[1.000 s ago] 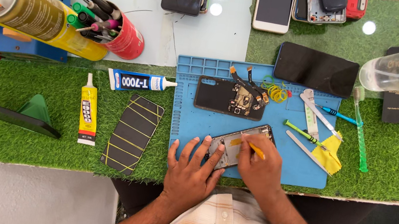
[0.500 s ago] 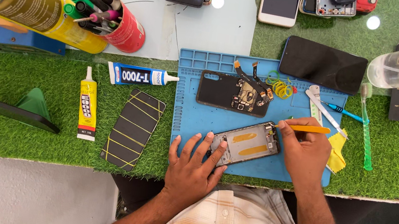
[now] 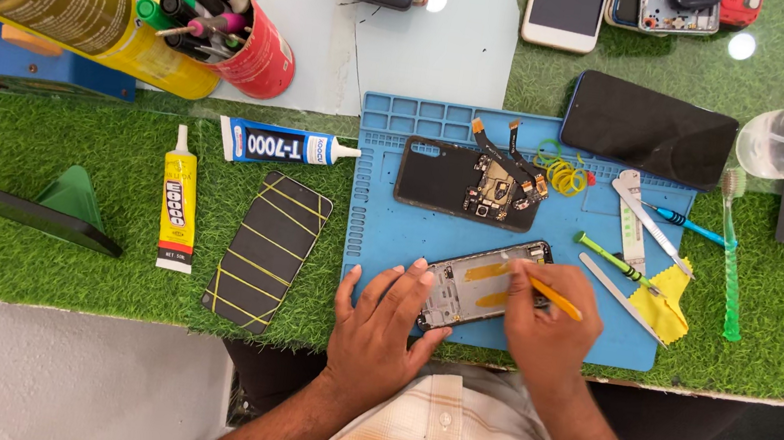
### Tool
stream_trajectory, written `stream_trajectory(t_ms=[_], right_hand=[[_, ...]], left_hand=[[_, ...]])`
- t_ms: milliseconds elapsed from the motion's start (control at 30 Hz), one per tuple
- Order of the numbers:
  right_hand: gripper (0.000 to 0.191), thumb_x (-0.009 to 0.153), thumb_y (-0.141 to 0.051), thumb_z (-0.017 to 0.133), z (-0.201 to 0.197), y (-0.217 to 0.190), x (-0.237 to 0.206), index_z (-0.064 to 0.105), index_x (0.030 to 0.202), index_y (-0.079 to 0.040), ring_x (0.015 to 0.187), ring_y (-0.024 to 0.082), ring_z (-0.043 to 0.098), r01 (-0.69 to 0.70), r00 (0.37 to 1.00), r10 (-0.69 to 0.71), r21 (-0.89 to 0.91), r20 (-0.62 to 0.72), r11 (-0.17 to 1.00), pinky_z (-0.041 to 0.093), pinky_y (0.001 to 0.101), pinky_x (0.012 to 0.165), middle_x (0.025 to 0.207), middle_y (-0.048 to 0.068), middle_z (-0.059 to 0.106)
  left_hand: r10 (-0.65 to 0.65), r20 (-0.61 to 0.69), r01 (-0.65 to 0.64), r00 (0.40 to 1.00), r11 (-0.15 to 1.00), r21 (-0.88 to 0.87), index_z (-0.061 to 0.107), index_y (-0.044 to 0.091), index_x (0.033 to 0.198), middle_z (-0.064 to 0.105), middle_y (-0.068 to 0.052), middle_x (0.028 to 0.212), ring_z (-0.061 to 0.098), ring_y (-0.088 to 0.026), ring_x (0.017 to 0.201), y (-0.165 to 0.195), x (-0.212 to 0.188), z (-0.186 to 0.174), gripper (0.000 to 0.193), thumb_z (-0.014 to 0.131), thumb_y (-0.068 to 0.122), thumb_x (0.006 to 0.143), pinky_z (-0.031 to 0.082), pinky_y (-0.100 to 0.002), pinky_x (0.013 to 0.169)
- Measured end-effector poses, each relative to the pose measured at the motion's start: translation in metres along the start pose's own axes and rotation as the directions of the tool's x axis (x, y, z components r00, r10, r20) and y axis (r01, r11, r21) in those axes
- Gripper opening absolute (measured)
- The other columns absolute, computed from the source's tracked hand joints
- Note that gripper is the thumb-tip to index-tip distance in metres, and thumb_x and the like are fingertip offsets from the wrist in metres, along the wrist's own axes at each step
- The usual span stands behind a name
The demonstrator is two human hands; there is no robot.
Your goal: The person picks up a disassembled smartphone, removes the old screen assembly, and uses a pry tool to lift and separate components from the frame. They apply adhesive from a tube to the frame, press the new screen onto the phone body, and secure it by wrapping rubber bands around the device.
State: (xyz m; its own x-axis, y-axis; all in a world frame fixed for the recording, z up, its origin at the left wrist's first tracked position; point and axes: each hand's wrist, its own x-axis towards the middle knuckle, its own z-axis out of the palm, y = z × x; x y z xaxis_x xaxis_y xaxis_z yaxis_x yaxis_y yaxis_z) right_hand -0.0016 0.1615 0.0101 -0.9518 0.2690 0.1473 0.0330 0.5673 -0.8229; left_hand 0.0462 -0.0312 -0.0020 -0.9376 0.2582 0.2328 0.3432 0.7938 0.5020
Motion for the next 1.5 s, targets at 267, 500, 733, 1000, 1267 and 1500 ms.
stream_trajectory(t_ms=[267, 500, 733, 1000, 1267, 1500], right_hand=[[0.007, 0.092, 0.000, 0.075, 0.012, -0.013, -0.006, 0.069, 0.094, 0.002, 0.080, 0.014, 0.068, -0.003, 0.997, -0.006, 0.113, 0.076, 0.994, 0.054, 0.0261, 0.070, 0.088, 0.008, 0.071], [0.006, 0.094, 0.000, 0.076, 0.005, -0.021, 0.003, 0.070, 0.095, 0.001, 0.079, 0.017, 0.067, 0.084, 0.995, -0.086, 0.046, 0.056, 0.995, 0.053, 0.0278, 0.070, 0.090, 0.010, 0.071], [0.011, 0.091, -0.001, 0.077, 0.025, -0.020, -0.014, 0.067, 0.090, -0.001, 0.077, 0.022, 0.066, 0.215, 0.965, -0.226, 0.091, 0.135, 0.972, 0.052, 0.0313, 0.071, 0.084, 0.010, 0.068], [0.009, 0.091, 0.001, 0.077, 0.033, -0.025, -0.015, 0.068, 0.091, 0.000, 0.076, 0.022, 0.066, 0.245, 0.947, -0.264, 0.122, 0.182, 0.962, 0.052, 0.0326, 0.069, 0.085, 0.010, 0.069], [0.010, 0.091, 0.001, 0.077, 0.032, -0.024, -0.011, 0.066, 0.091, -0.001, 0.076, 0.023, 0.065, 0.211, 0.952, -0.235, 0.135, 0.196, 0.968, 0.051, 0.0338, 0.070, 0.086, 0.010, 0.069], [0.010, 0.090, -0.002, 0.078, 0.037, -0.020, -0.014, 0.067, 0.089, -0.002, 0.072, 0.021, 0.064, 0.187, 0.926, -0.226, 0.155, 0.301, 0.970, 0.051, 0.0314, 0.068, 0.080, 0.008, 0.066]], left_hand=[[-0.008, -0.021, 0.006, 1.000, 0.996, -0.088, 0.030, 0.002, 0.152, 0.055, -0.014, 0.149, 0.053, -0.028, 0.132, -0.001, -0.001, 0.001, 0.092, 0.084, 0.036, 0.086, 0.024, -0.062, 0.117], [-0.031, -0.061, 0.025, 0.998, 0.995, -0.099, 0.024, -0.002, 0.152, 0.051, -0.022, 0.149, 0.051, -0.036, 0.132, -0.003, -0.004, 0.007, 0.100, 0.086, 0.039, 0.085, 0.027, -0.062, 0.117], [-0.006, -0.140, -0.005, 0.990, 0.997, -0.079, 0.010, 0.002, 0.159, 0.044, -0.026, 0.148, 0.048, -0.042, 0.134, -0.006, -0.004, 0.006, 0.109, 0.086, 0.036, 0.087, 0.033, -0.066, 0.114], [-0.019, -0.201, 0.001, 0.979, 0.996, -0.087, 0.002, 0.009, 0.164, 0.033, -0.031, 0.153, 0.047, -0.046, 0.134, -0.009, 0.000, 0.005, 0.120, 0.090, 0.036, 0.085, 0.038, -0.066, 0.111], [-0.045, -0.181, 0.021, 0.982, 0.991, -0.132, 0.001, 0.011, 0.165, 0.030, -0.032, 0.156, 0.044, -0.047, 0.136, -0.011, -0.003, 0.004, 0.121, 0.089, 0.036, 0.085, 0.039, -0.065, 0.112], [-0.063, -0.184, 0.036, 0.981, 0.988, -0.149, -0.002, 0.014, 0.166, 0.029, -0.034, 0.157, 0.044, -0.047, 0.137, -0.010, -0.002, 0.008, 0.118, 0.085, 0.036, 0.089, 0.038, -0.065, 0.112]])
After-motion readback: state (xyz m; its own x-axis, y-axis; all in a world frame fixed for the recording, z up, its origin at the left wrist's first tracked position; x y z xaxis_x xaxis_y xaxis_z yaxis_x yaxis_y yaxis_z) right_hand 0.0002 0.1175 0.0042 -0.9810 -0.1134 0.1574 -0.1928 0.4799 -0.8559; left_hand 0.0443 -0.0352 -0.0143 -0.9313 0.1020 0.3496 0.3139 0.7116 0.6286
